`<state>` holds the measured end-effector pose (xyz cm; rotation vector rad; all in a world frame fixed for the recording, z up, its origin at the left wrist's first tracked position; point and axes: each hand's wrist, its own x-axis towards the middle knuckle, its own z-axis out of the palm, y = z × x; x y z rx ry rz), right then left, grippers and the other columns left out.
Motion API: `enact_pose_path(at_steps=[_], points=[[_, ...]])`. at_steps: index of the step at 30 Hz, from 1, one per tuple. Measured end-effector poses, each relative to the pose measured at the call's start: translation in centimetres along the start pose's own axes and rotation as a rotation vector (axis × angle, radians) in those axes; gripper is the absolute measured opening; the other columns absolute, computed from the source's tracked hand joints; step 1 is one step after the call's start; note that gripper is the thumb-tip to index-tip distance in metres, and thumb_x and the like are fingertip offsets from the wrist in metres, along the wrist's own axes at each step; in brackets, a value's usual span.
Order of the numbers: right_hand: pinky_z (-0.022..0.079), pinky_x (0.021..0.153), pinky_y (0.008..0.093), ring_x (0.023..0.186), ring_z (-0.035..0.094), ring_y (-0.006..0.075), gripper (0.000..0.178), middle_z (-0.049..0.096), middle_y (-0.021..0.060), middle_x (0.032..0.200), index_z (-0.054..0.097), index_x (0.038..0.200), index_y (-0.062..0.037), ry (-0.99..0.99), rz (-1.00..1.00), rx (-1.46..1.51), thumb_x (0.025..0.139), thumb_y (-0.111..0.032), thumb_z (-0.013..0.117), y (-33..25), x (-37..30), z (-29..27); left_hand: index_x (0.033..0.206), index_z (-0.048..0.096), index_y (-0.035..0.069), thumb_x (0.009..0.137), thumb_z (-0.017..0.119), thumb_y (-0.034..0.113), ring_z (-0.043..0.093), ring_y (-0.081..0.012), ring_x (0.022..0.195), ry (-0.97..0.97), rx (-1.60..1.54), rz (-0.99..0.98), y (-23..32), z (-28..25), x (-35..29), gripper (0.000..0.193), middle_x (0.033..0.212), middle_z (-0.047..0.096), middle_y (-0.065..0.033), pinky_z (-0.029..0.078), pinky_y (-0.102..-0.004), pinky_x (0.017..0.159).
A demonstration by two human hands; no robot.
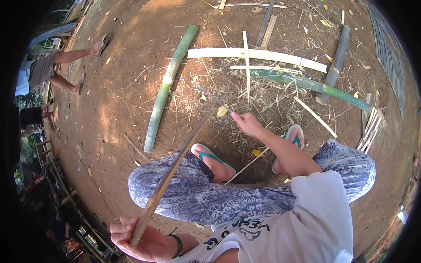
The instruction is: The person sits on the ground and uses a large machete to shave and smooth a long, thin strip of bamboo. They hold the bamboo strip vertically with one hand and repeatedly strike it with the blade to remove the outer layer and refine the shape.
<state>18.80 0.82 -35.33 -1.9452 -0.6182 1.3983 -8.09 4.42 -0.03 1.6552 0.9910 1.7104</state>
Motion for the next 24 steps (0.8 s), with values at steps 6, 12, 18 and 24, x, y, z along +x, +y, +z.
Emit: enact_pose_path(at_steps=[6,12,18,24], points=[[0.042,0.053,0.0398,0.051,0.051,0.0169,0.062,0.053,0.0066,0.055,0.062,0.069,-0.0021,-0.222,-0.376,-0.016,0.102,-0.053,0.046,-0.8,-2.6,0.2,0.091,0.051,0.003,0.097,0.059,0.03,0.057,-0.0234,0.079,0.053,-0.089,-0.017,-0.5,-0.1,-0.4,0.029,0.087,0.051,-0.0088,0.051,-0.0323,0.074],[0.04,0.053,0.0392,0.052,0.047,0.0166,0.063,0.05,0.0058,0.054,0.068,0.08,0.0018,-0.008,-0.1,-0.168,0.102,-0.054,0.048,0.2,1.2,-2.4,0.09,0.052,0.003,0.096,0.058,0.03,0.056,-0.023,0.078,0.023,-0.037,-0.026,-0.1,-0.3,0.2,0.028,0.086,0.05,-0.008,0.048,-0.0305,0.071],[0.043,0.055,0.0398,0.055,0.053,0.0194,0.064,0.055,0.0082,0.057,0.07,0.082,0.0021,-0.114,-0.45,-0.123,0.1,-0.056,0.048,-0.1,-1.9,0.0,0.091,0.052,0.003,0.098,0.055,0.03,0.056,-0.023,0.076,0.044,0.046,-0.072,0.0,-0.6,0.3,0.029,0.086,0.05,-0.008,0.05,-0.0316,0.069],[0.046,0.058,0.0415,0.056,0.055,0.019,0.065,0.055,0.0077,0.057,0.061,0.071,-0.0003,-0.044,-0.111,-0.194,0.101,-0.055,0.046,0.6,0.6,-2.3,0.09,0.053,0.004,0.099,0.054,0.03,0.057,-0.0227,0.075,0.017,-0.007,-0.063,0.1,-0.3,0.1,0.028,0.086,0.051,-0.0085,0.051,-0.033,0.071]])
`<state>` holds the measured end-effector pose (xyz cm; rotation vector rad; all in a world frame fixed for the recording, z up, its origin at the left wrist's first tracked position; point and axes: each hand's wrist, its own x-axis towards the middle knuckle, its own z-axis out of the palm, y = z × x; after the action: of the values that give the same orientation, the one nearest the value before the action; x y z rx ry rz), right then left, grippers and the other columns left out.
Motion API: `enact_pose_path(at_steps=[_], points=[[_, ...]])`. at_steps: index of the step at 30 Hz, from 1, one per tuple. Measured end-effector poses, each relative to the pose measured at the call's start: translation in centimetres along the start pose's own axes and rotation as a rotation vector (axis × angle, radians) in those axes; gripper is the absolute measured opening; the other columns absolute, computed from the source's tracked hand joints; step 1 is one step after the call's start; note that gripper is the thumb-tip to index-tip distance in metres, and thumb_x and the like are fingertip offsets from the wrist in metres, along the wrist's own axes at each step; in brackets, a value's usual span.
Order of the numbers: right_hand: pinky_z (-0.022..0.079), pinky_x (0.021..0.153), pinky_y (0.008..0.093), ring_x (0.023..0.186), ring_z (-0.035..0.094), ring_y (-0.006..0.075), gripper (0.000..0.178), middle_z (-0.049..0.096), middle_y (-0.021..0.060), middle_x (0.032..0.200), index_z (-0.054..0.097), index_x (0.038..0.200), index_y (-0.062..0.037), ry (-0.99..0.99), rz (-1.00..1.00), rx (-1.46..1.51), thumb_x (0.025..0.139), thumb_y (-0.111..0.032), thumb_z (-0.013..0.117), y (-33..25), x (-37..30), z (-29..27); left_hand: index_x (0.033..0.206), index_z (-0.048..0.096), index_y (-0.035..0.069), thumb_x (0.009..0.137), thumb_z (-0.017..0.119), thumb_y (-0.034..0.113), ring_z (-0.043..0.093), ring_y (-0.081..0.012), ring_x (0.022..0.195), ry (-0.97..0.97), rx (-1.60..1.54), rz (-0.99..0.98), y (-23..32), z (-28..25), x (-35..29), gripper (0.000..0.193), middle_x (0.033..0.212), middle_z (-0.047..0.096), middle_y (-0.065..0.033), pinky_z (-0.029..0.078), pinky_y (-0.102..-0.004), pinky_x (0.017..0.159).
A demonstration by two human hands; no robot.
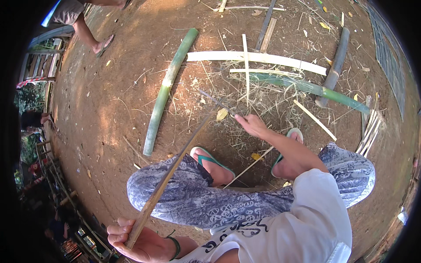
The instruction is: The person sits on the ground and uses a large machete to shave and smooth a long, thin strip of bamboo. They hold the bamboo strip vertically with one hand and repeatedly strike it with the blade to remove the outer layer and refine the shape.
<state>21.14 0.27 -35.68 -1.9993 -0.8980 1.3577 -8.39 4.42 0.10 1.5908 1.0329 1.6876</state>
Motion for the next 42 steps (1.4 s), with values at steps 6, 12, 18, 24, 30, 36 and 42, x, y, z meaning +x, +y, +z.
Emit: enact_pose_path(at_steps=[6,12,18,24,30,36,42], points=[[0.051,0.058,0.0419,0.056,0.06,0.0232,0.078,0.058,0.0106,0.058,0.062,0.068,-0.0004,0.091,0.238,-0.082,0.095,-0.071,0.043,4.2,2.1,-1.0,0.085,0.047,0.005,0.103,0.05,0.03,0.052,-0.0194,0.075,-0.007,-0.037,-0.101,0.4,-0.6,0.3,0.031,0.081,0.043,-0.0055,0.049,-0.0319,0.075],[0.039,0.039,0.0302,0.04,0.045,0.012,0.072,0.044,-0.0006,0.05,0.045,0.061,-0.0109,-0.006,0.253,0.26,0.096,-0.074,0.037,-1.1,-0.9,-0.6,0.095,0.05,0.004,0.105,0.049,0.037,0.053,-0.0177,0.067,-0.073,-0.112,0.011,-2.0,-1.5,1.8,0.034,0.079,0.045,-0.0072,0.051,-0.0281,0.059],[0.034,0.037,0.0262,0.039,0.044,0.0089,0.065,0.044,-0.0021,0.049,0.05,0.065,-0.0075,0.033,0.064,0.456,0.101,-0.062,0.043,-11.1,-5.4,0.7,0.098,0.06,0.003,0.099,0.054,0.049,0.057,-0.0151,0.062,-0.386,-0.123,0.32,-2.3,-0.1,3.8,0.046,0.079,0.052,-0.0065,0.056,-0.0257,0.049],[0.033,0.038,0.026,0.039,0.04,0.007,0.061,0.043,-0.002,0.05,0.051,0.069,-0.0064,-0.042,-0.199,0.514,0.106,-0.053,0.037,-20.1,-14.9,1.6,0.087,0.058,-0.003,0.105,0.052,0.025,0.051,-0.0076,0.067,-0.233,0.068,0.294,-1.1,0.9,3.9,0.034,0.079,0.048,-0.0024,0.061,-0.0241,0.061],[0.034,0.048,0.0319,0.048,0.043,0.012,0.054,0.045,0.0018,0.051,0.055,0.069,-0.0022,-0.005,-0.491,0.54,0.104,-0.043,0.048,-23.4,-24.1,2.0,0.092,0.058,0.0,0.099,0.058,0.007,0.055,-0.0088,0.078,-0.045,-0.058,-0.084,2.3,3.1,1.6,0.01,0.086,0.062,-0.0074,0.048,-0.0235,0.071],[0.04,0.05,0.0361,0.048,0.047,0.0319,0.046,0.042,0.011,0.051,0.058,0.077,0.0012,0.106,-0.753,0.425,0.101,-0.038,0.054,-22.4,-27.0,3.5,0.088,0.056,0.0,0.098,0.061,0.007,0.047,-0.0064,0.072,-0.113,-0.143,-0.098,4.0,3.4,-1.6,0.013,0.084,0.059,-0.0056,0.038,-0.0217,0.067],[0.043,0.05,0.0384,0.047,0.058,0.0264,0.045,0.049,0.0115,0.052,0.063,0.09,0.005,0.033,-0.453,0.402,0.102,-0.037,0.053,-21.7,-27.8,2.7,0.089,0.052,0.001,0.102,0.055,0.011,0.059,-0.0121,0.072,-0.134,-0.018,0.018,3.6,1.7,-2.5,0.017,0.082,0.056,-0.0059,0.053,-0.027,0.063]])
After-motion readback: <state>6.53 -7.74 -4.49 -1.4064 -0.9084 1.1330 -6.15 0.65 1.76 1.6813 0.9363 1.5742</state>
